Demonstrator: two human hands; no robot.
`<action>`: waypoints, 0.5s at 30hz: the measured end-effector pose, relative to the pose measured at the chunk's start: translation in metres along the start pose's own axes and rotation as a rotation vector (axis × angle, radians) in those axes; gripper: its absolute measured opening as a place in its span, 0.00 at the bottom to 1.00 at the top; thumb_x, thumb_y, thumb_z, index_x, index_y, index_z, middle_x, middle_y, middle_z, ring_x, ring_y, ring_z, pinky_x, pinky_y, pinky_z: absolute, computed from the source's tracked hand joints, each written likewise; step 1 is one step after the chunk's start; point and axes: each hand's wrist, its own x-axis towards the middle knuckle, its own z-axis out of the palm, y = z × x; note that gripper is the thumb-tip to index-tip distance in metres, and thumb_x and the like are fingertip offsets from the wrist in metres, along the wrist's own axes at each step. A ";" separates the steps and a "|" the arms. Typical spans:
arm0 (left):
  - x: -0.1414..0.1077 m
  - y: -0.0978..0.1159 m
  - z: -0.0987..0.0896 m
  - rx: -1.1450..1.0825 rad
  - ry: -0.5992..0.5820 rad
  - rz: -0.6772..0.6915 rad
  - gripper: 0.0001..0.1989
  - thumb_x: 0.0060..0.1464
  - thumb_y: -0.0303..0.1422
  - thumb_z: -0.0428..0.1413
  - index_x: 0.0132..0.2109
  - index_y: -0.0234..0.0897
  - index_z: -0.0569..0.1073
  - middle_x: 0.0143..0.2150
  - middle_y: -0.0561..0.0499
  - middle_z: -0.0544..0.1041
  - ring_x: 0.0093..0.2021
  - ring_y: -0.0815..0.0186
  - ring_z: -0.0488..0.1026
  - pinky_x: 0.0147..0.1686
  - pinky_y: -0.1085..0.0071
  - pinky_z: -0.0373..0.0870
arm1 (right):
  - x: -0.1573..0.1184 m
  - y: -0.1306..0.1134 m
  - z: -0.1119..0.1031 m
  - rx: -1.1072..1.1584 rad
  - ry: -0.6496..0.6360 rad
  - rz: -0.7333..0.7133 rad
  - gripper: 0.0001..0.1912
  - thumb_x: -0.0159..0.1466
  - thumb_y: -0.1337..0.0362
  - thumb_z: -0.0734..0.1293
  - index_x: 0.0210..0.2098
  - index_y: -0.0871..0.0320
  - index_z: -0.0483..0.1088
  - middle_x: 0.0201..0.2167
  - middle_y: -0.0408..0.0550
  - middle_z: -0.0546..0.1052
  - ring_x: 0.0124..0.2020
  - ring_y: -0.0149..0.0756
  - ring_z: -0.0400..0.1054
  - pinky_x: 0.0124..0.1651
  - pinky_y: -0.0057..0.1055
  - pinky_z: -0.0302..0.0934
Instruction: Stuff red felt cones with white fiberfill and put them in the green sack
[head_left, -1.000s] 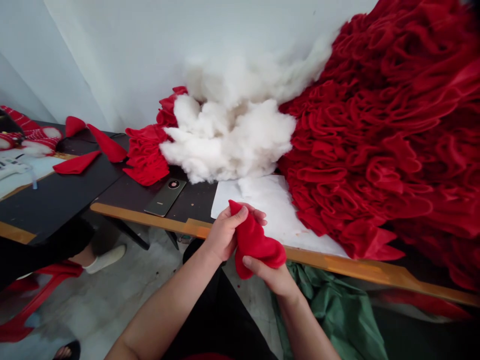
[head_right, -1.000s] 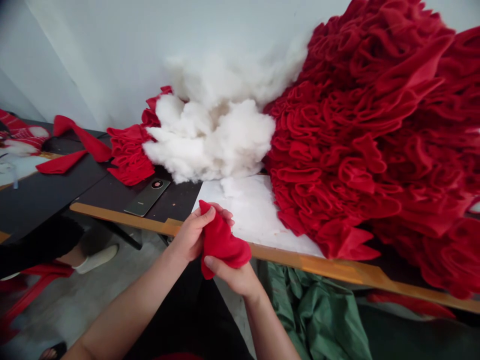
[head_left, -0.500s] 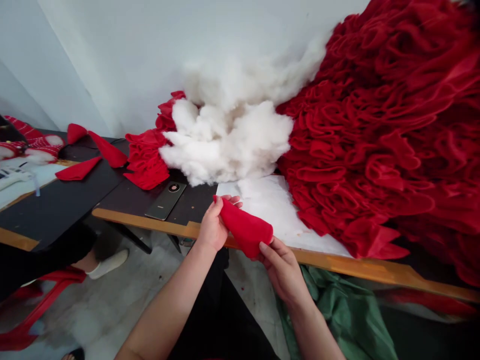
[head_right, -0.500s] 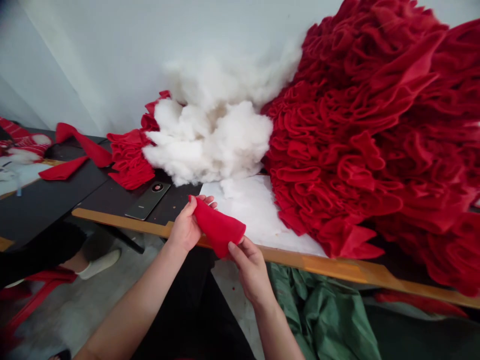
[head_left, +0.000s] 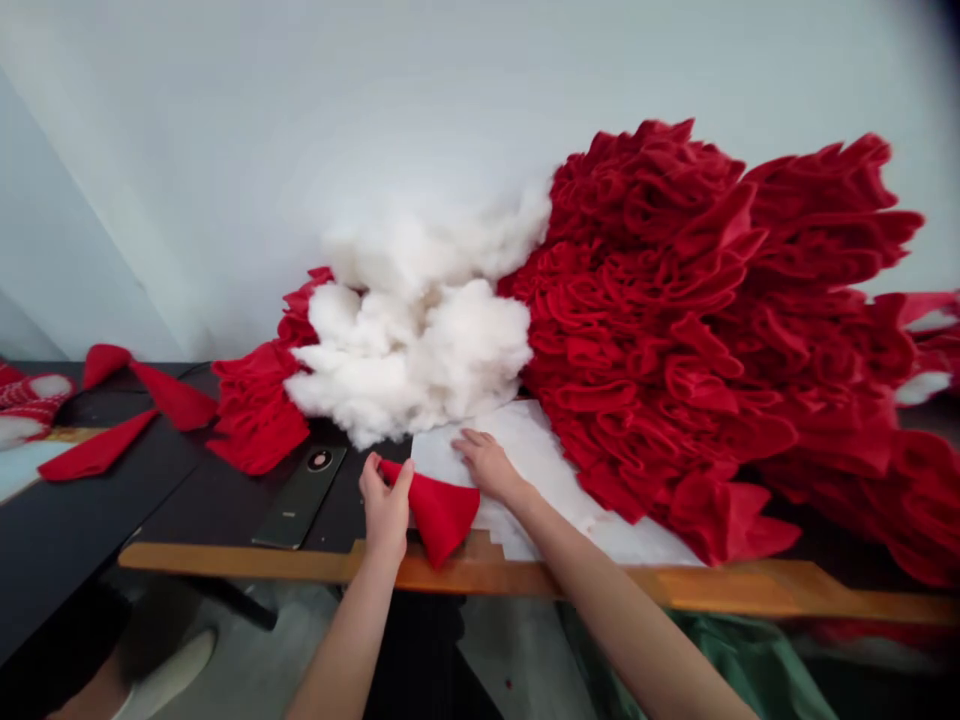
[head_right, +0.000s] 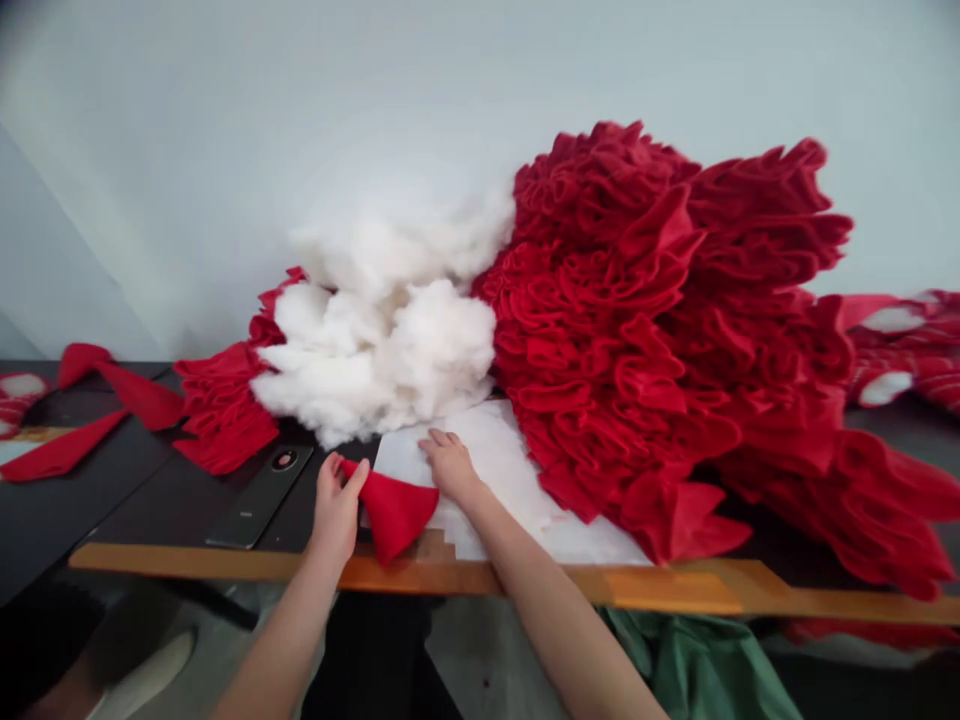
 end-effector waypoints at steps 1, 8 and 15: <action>0.003 0.000 -0.004 0.079 0.033 0.047 0.22 0.47 0.37 0.61 0.48 0.41 0.63 0.57 0.45 0.57 0.60 0.58 0.58 0.56 0.64 0.59 | 0.002 -0.001 -0.001 -0.004 -0.007 -0.012 0.20 0.55 0.81 0.59 0.41 0.62 0.74 0.46 0.58 0.74 0.49 0.43 0.68 0.53 0.41 0.63; 0.020 0.018 0.006 0.418 0.025 0.474 0.16 0.50 0.35 0.57 0.47 0.40 0.65 0.52 0.42 0.58 0.55 0.53 0.61 0.56 0.53 0.60 | 0.032 -0.028 -0.067 -0.013 0.290 -0.159 0.25 0.59 0.75 0.60 0.56 0.57 0.65 0.51 0.58 0.68 0.46 0.45 0.68 0.49 0.41 0.65; 0.040 0.026 0.045 0.580 -0.214 0.810 0.17 0.51 0.28 0.54 0.50 0.39 0.64 0.50 0.40 0.61 0.54 0.54 0.63 0.54 0.53 0.62 | 0.125 -0.043 -0.079 -0.271 -0.001 0.142 0.47 0.55 0.67 0.72 0.66 0.45 0.44 0.66 0.65 0.44 0.42 0.47 0.72 0.43 0.40 0.65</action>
